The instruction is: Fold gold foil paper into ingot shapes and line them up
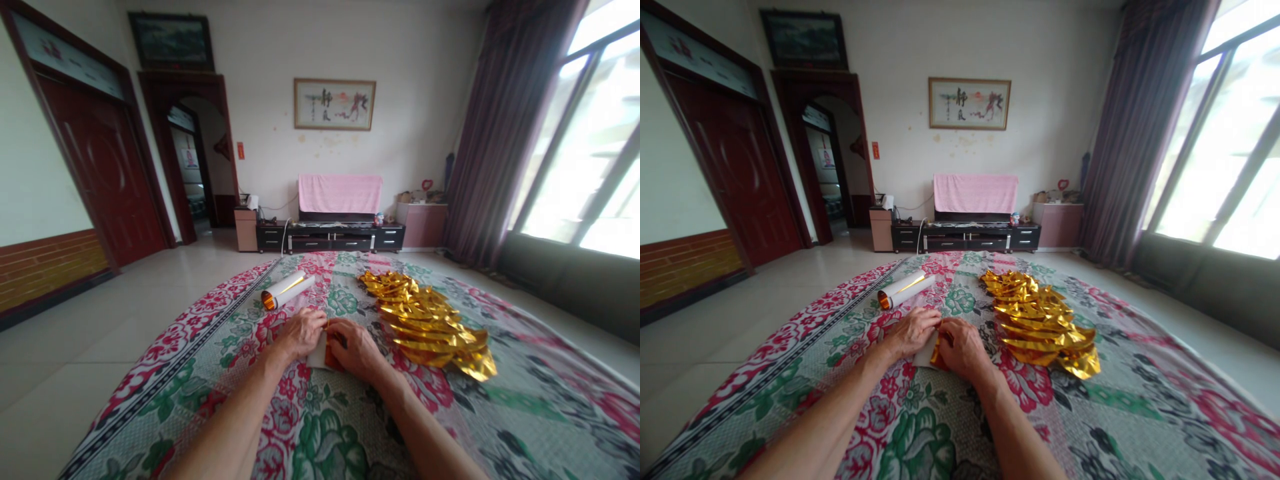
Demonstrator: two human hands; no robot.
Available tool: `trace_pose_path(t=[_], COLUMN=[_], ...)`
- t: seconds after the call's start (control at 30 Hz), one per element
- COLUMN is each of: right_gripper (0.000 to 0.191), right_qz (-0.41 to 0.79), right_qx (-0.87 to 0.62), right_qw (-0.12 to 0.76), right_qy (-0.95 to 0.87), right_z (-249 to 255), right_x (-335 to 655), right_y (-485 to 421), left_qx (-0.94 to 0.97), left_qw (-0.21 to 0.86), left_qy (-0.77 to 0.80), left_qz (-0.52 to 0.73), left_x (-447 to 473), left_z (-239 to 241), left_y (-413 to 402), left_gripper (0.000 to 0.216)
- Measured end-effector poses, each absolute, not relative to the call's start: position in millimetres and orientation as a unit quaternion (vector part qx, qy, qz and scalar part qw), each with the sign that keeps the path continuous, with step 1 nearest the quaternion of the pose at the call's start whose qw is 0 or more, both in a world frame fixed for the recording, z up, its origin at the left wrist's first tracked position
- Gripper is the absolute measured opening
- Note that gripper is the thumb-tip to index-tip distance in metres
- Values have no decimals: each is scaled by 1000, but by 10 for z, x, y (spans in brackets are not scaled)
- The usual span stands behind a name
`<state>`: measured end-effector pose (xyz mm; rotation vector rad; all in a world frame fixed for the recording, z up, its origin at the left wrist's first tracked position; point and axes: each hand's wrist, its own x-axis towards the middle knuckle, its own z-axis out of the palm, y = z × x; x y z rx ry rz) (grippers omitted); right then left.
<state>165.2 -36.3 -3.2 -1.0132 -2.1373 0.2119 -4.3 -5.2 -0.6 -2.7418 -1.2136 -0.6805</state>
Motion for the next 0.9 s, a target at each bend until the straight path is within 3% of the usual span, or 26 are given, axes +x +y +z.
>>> trace_pose_path(t=[0.9], right_gripper=[19], right_qz=[74], right_qx=[-403], right_qw=[365], right_qy=[-836], right_z=[-24], right_x=[1653], right_y=[-366], left_qx=[-901], left_qw=[1], left_qy=[-373], left_qz=[-222], left_x=[-64], left_z=[41], left_y=[-70], left_gripper=[30])
